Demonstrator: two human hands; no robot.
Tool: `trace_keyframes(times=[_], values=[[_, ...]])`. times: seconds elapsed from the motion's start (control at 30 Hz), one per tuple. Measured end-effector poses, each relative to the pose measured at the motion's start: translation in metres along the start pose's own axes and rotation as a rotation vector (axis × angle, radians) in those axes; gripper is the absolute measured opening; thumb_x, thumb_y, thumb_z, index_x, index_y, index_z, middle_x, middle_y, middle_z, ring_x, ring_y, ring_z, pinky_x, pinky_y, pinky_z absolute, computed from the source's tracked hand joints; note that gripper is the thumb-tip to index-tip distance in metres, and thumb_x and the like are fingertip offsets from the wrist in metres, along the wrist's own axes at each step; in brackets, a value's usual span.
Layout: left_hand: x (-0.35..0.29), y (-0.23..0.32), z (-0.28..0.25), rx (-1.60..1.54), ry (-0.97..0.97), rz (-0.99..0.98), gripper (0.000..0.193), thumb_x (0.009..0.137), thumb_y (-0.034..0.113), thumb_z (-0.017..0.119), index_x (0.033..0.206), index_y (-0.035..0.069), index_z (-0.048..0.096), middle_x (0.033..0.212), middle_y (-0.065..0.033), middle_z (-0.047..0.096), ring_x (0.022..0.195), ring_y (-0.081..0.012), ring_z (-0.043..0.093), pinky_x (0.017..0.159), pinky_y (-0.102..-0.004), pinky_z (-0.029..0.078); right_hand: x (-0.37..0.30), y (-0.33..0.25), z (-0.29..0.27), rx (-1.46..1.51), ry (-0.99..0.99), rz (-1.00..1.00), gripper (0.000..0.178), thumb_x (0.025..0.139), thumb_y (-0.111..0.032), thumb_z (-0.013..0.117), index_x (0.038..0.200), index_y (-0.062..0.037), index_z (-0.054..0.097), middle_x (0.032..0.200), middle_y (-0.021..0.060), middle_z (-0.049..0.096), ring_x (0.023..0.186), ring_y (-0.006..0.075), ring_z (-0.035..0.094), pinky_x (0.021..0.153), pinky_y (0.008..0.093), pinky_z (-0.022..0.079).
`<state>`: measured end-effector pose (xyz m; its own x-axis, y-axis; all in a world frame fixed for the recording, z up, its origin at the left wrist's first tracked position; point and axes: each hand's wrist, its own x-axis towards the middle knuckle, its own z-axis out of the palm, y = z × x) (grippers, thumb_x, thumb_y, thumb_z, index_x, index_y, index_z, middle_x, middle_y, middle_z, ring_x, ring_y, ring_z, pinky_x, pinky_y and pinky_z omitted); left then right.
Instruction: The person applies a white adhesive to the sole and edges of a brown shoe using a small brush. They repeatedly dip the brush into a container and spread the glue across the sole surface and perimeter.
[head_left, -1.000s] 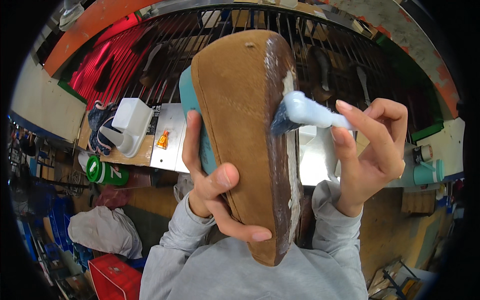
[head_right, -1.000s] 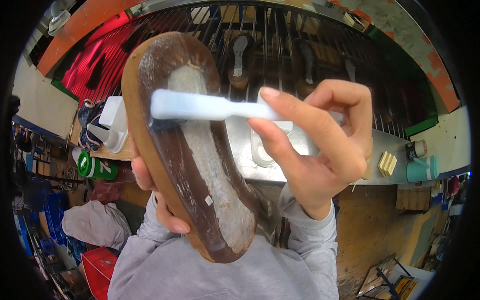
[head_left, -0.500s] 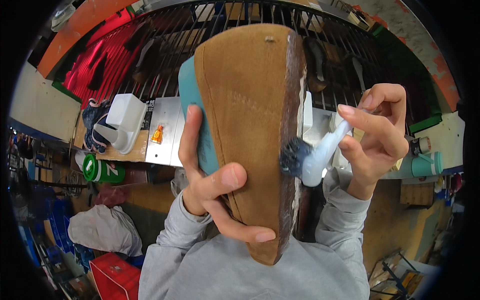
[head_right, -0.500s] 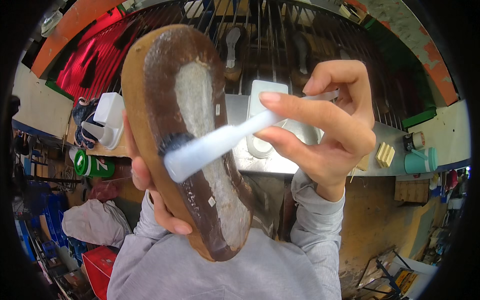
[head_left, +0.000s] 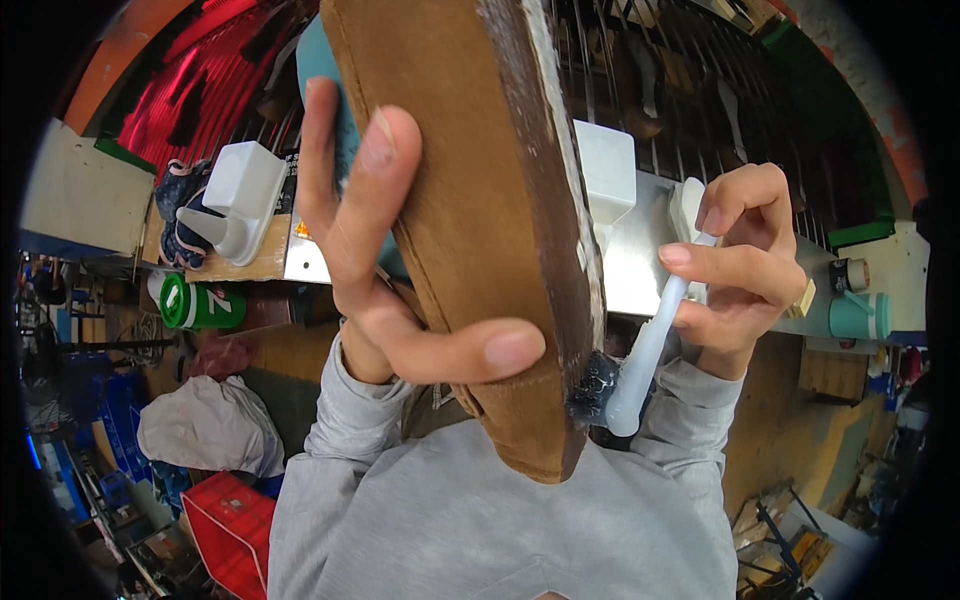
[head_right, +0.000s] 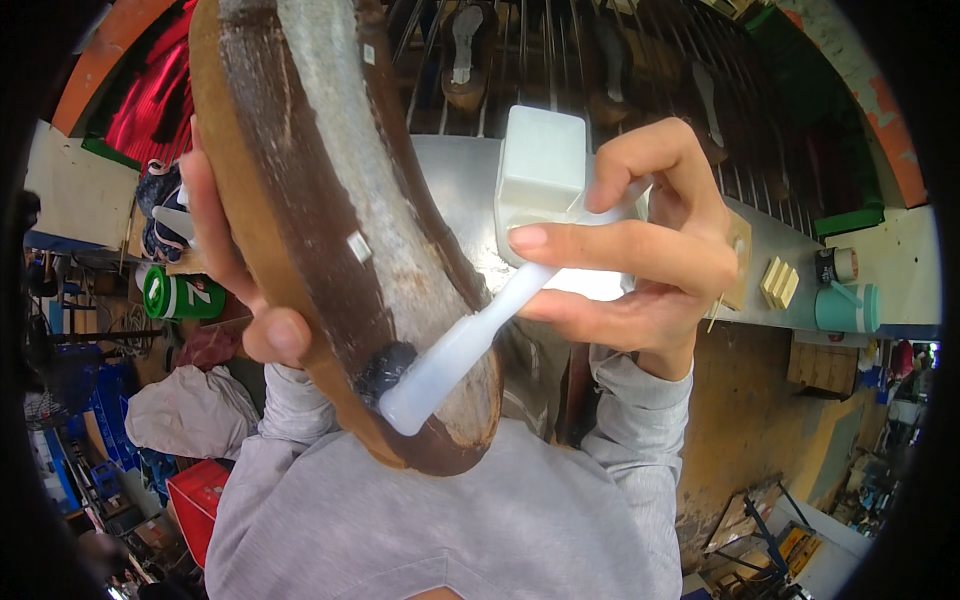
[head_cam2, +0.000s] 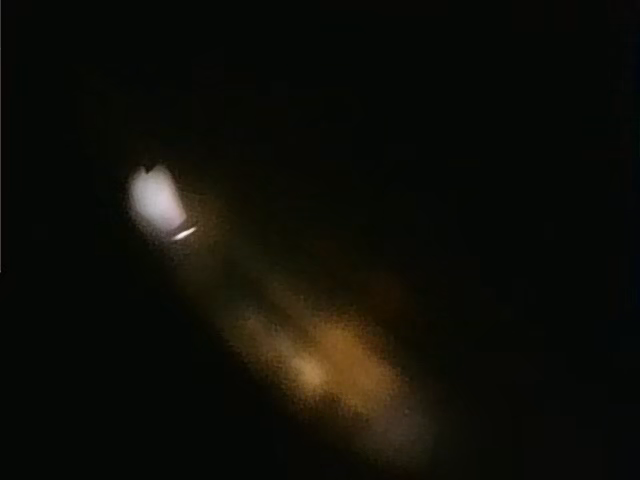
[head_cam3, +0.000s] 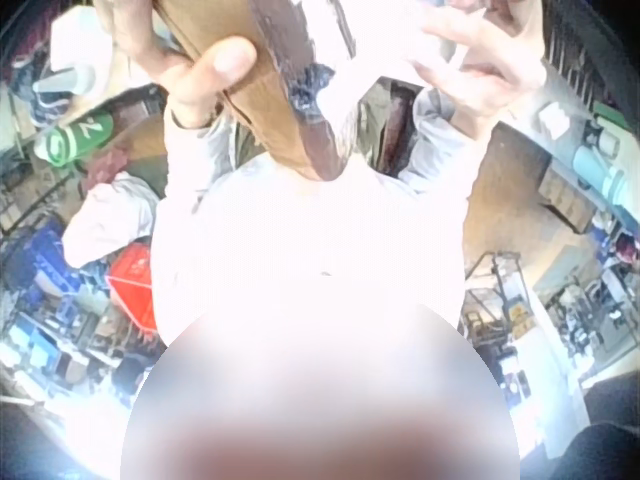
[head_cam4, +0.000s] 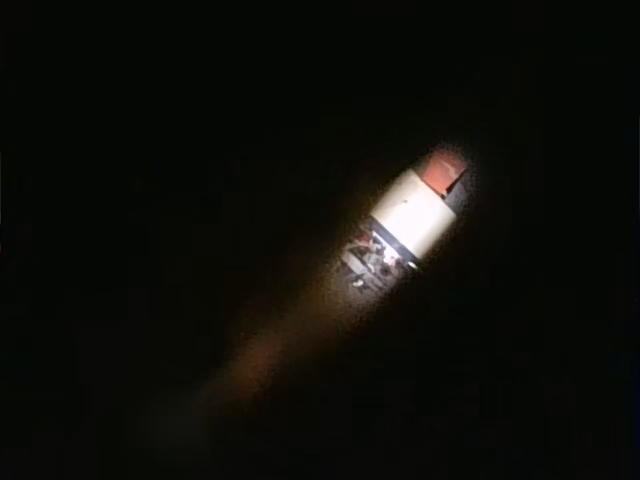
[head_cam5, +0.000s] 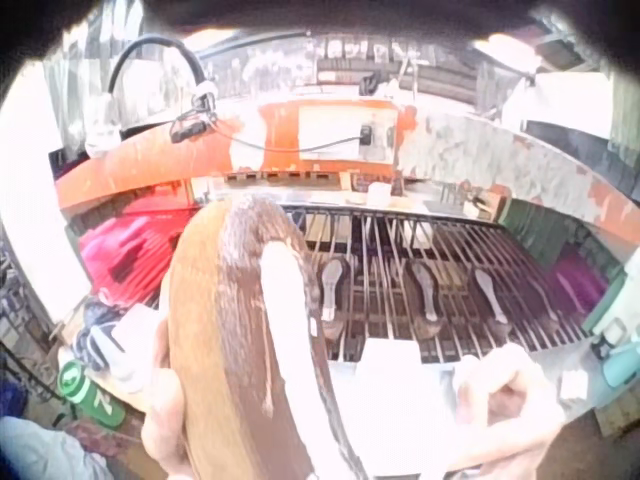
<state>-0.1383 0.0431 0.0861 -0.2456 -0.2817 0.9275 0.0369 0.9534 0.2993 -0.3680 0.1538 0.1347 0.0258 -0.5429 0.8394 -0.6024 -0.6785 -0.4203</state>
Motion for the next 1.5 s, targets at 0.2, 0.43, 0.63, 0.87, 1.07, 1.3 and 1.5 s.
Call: trace_keyframes(times=[0.2, 0.43, 0.63, 0.87, 1.07, 1.3, 1.5], values=[[0.005, -0.007, 0.004, 0.032, 0.108, 0.039, 0.042, 0.083, 0.030, 0.075, 0.122, 0.033, 0.060, 0.149, -0.0232, 0.043, 0.135, -0.0485, 0.043, 0.116, -0.0585, 0.033, -0.007, -0.002, -0.001, 0.033, -0.019, 0.006, 0.046, 0.050, -0.033, 0.094, 0.092, -0.0191, 0.084, 0.090, 0.0017, 0.052, 0.079, 0.0151, 0.053, 0.066, 0.0248, 0.040], [0.005, -0.009, 0.009, -0.029, 0.232, -0.024, 0.041, 0.082, 0.027, 0.078, 0.119, 0.034, 0.062, 0.148, -0.0242, 0.045, 0.135, -0.0505, 0.043, 0.116, -0.0591, 0.033, -0.010, -0.002, 0.003, 0.071, -0.025, 0.029, 0.041, 0.056, -0.030, 0.094, 0.093, -0.0168, 0.083, 0.090, 0.0004, 0.053, 0.077, 0.0135, 0.052, 0.062, 0.0226, 0.037], [0.005, -0.007, 0.006, 0.057, 0.106, 0.056, 0.039, 0.090, 0.028, 0.068, 0.126, 0.031, 0.054, 0.152, -0.0248, 0.036, 0.136, -0.0478, 0.043, 0.112, -0.0540, 0.040, 0.001, -0.004, -0.003, -0.193, 0.038, 0.201, 0.042, 0.068, -0.037, 0.087, 0.095, -0.0052, 0.081, 0.097, 0.0054, 0.048, 0.086, 0.0177, 0.047, 0.070, 0.0276, 0.037], [0.012, -0.009, 0.006, 0.175, 0.018, 0.173, 0.037, 0.099, 0.028, 0.056, 0.133, 0.026, 0.045, 0.156, -0.0255, 0.027, 0.138, -0.0446, 0.042, 0.108, -0.0481, 0.049, -0.001, -0.001, -0.008, -0.006, -0.037, 0.042, 0.043, 0.054, -0.031, 0.092, 0.092, -0.0129, 0.083, 0.096, 0.0032, 0.049, 0.082, 0.0159, 0.049, 0.067, 0.0261, 0.038], [0.017, -0.005, 0.000, 0.272, -0.037, 0.162, 0.034, 0.104, 0.028, 0.051, 0.136, 0.025, 0.040, 0.158, -0.0268, 0.021, 0.139, -0.0435, 0.042, 0.105, -0.0446, 0.054, -0.008, -0.002, -0.008, 0.013, -0.032, 0.021, 0.048, 0.045, -0.030, 0.094, 0.090, -0.0176, 0.084, 0.090, 0.0010, 0.049, 0.080, 0.0153, 0.050, 0.064, 0.0256, 0.038], [0.016, -0.006, -0.003, 0.334, -0.050, 0.150, 0.044, 0.101, 0.034, 0.056, 0.139, 0.020, 0.038, 0.155, -0.0314, 0.026, 0.137, -0.0433, 0.045, 0.104, -0.0437, 0.055, -0.008, -0.002, -0.008, 0.052, -0.065, 0.008, 0.046, 0.047, -0.029, 0.094, 0.090, -0.0174, 0.084, 0.086, 0.0005, 0.050, 0.076, 0.0141, 0.052, 0.062, 0.0247, 0.038], [0.016, -0.009, -0.001, 0.288, -0.055, 0.171, 0.046, 0.102, 0.034, 0.055, 0.140, 0.018, 0.036, 0.154, -0.0312, 0.026, 0.137, -0.0431, 0.045, 0.103, -0.0434, 0.056, -0.008, -0.005, -0.006, -0.063, -0.029, 0.173, 0.040, 0.070, -0.037, 0.085, 0.093, -0.0043, 0.081, 0.095, 0.0052, 0.047, 0.086, 0.0185, 0.047, 0.070, 0.0276, 0.036]])
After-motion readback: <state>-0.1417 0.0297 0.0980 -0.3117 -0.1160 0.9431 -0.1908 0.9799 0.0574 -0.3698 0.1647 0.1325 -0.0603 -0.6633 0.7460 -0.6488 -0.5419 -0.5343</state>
